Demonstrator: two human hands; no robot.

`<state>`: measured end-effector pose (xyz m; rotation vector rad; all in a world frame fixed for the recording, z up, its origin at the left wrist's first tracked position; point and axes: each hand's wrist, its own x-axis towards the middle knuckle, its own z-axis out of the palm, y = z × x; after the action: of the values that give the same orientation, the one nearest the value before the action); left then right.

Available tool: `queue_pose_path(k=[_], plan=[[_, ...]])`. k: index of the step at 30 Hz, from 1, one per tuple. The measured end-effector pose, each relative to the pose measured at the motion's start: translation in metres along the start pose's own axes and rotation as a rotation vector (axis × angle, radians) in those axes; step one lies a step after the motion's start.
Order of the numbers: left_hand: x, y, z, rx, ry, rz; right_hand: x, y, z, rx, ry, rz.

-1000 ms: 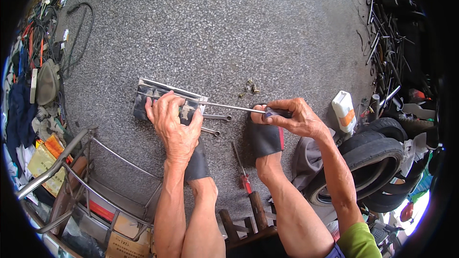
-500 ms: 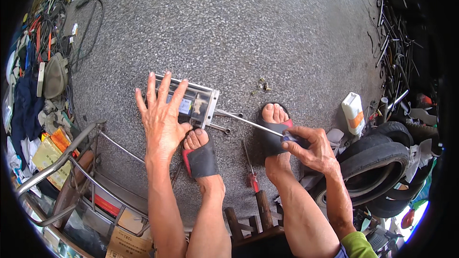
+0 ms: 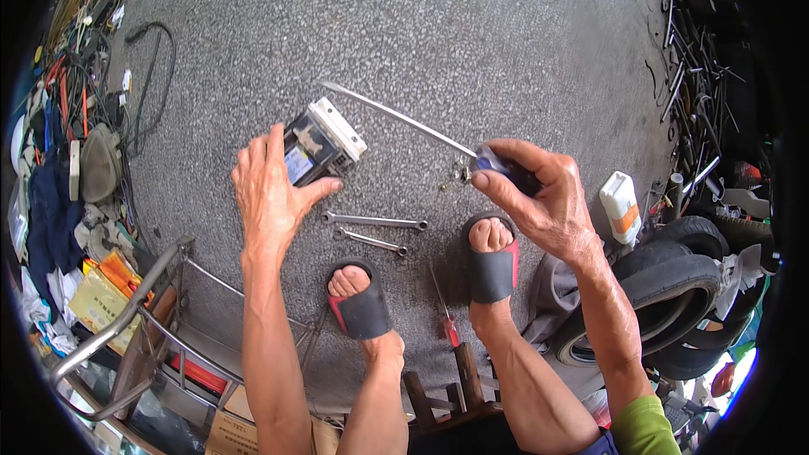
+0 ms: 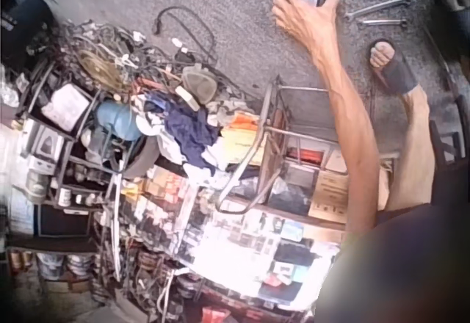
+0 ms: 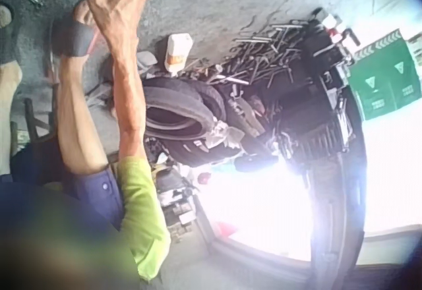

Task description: The person sits on the floor and uses a screwdriver and wrench to disassemble and reassemble a small electronic device. They remove screws, separate the casing, inspect internal components, and then reattach the casing and screws.

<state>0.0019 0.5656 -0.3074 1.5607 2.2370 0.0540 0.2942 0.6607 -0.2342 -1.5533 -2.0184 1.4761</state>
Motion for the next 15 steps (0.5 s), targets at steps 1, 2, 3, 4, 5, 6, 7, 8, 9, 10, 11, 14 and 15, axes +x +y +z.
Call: queue_pose_path(k=[1, 2, 3, 4, 5, 6, 7, 8, 9, 10, 11, 14, 15], plan=[[0.001, -0.001, -0.002, -0.019, -0.007, 0.012, 0.008, -0.004, 0.001, 0.006, 0.027, -0.018], [0.0, 0.0, -0.006, -0.081, -0.012, 0.008, 0.014, -0.005, 0.0, 0.013, 0.055, -0.036], [0.001, 0.001, -0.006, -0.138, 0.004, 0.028, 0.017, -0.005, 0.0, 0.02, 0.059, -0.027], [0.002, 0.0, -0.005, -0.194, 0.02, 0.048, 0.019, -0.005, 0.0, 0.028, 0.063, -0.019], [0.002, 0.001, -0.005, -0.249, 0.034, 0.068, 0.021, -0.004, 0.0, 0.037, 0.068, -0.01], [0.001, 0.003, -0.006, -0.251, 0.055, 0.068, 0.023, -0.003, 0.0, 0.063, 0.044, 0.012], [0.003, 0.004, -0.008, -0.267, 0.042, 0.071, 0.022, -0.002, 0.001, 0.075, 0.012, 0.062], [0.004, 0.005, -0.007, -0.258, 0.037, 0.092, 0.021, 0.003, 0.002, 0.077, -0.007, 0.082], [0.007, 0.007, -0.006, -0.256, 0.032, 0.117, 0.019, 0.008, 0.001, 0.073, -0.021, 0.103], [0.011, 0.01, -0.008, -0.28, -0.004, 0.114, 0.017, 0.011, 0.002, 0.069, -0.003, 0.088], [0.014, 0.01, -0.01, -0.282, -0.046, 0.12, 0.015, 0.016, 0.003, 0.086, -0.004, 0.137], [0.02, 0.005, -0.008, -0.274, -0.098, 0.183, 0.019, 0.02, 0.0, 0.127, -0.068, 0.265], [0.022, 0.004, -0.007, -0.263, -0.108, 0.221, 0.02, 0.023, -0.002, 0.115, -0.059, 0.261]])
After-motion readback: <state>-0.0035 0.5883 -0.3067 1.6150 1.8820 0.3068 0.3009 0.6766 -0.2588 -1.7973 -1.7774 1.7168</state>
